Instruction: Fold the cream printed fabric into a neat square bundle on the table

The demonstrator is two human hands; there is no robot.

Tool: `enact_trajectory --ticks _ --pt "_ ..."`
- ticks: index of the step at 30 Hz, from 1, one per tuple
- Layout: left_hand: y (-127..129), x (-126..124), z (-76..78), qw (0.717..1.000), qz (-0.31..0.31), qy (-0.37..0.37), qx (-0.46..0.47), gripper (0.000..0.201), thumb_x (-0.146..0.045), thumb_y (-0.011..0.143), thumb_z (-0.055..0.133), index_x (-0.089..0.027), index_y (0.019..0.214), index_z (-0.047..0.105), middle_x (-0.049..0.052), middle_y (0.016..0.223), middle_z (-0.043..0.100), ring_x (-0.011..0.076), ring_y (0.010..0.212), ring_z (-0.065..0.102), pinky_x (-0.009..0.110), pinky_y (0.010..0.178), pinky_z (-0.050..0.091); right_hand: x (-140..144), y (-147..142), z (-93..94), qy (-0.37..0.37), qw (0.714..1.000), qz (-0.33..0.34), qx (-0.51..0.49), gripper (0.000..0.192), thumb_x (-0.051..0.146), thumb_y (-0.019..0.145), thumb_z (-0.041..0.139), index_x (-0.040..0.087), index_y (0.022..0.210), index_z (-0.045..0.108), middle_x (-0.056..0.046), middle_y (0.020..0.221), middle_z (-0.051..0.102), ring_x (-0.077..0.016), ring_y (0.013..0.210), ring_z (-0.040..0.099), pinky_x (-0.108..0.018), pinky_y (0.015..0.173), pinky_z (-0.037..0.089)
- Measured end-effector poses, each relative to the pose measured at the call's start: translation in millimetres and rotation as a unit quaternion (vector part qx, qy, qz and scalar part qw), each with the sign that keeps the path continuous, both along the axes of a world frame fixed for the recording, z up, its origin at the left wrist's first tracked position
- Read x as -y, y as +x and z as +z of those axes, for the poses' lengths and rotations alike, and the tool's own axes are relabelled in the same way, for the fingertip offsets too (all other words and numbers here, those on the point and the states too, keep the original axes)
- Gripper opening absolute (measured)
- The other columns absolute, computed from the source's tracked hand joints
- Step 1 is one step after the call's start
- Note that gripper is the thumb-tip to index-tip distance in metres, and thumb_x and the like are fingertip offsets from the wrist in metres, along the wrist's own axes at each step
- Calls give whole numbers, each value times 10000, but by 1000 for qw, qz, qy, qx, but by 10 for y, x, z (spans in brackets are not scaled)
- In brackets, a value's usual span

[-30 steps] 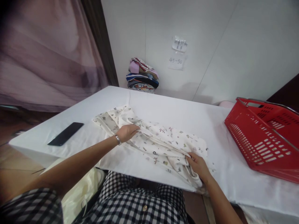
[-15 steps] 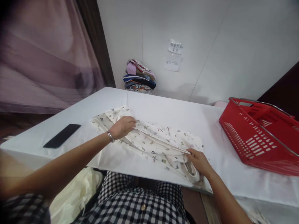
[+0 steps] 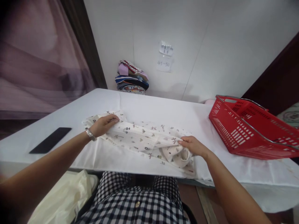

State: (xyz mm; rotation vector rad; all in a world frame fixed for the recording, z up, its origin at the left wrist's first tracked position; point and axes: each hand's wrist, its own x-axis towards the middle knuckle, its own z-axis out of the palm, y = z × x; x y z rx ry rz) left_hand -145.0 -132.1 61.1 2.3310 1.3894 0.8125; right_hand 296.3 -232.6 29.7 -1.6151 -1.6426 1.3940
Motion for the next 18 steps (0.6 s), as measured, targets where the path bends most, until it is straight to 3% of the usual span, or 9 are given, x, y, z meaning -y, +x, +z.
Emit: enact_trajectory --ticks 3,6,9,12,15,18 --pt "-38 27 -106 1000 1 -24 8 298 -434 829 427 -187 852 592 -6 769 641 143 725 573 233 677 448 -23 5 -51 -1 1000 3 8 401 553 731 568 155 768 604 28 617 560 -94 535 472 -209 503 378" --pt "-66 73 -87 998 -27 -48 -7 318 -440 830 426 -200 928 609 7 880 666 154 791 596 240 717 458 -34 17 -71 6 999 2 33 428 580 723 552 155 746 600 27 606 546 -98 536 467 -214 502 381" --pt "-60 126 -16 994 -49 -59 -83 360 -435 843 395 -234 1059 602 15 1021 664 171 886 604 267 790 455 -34 -3 -68 8 999 12 42 442 592 728 535 160 774 617 19 630 557 -106 557 473 -221 521 394" --pt "-36 177 70 977 -62 -50 -196 381 -398 864 332 -232 1052 619 29 1020 668 187 905 602 293 827 440 -9 -41 -36 20 998 28 61 453 600 720 540 162 785 638 10 664 575 -108 578 477 -221 533 396" --pt "-95 167 210 963 -15 -12 -269 393 -357 865 295 -203 1022 621 57 968 671 203 873 599 312 820 433 44 0 64 53 992 4 111 487 615 696 560 170 870 659 18 624 559 -98 525 440 -216 490 360" --pt "-314 46 401 956 70 17 -283 400 -360 850 292 -187 1078 572 65 971 657 209 860 593 310 792 433 113 206 248 118 980 -76 140 506 623 667 584 176 887 672 9 619 565 -113 539 454 -229 506 358"
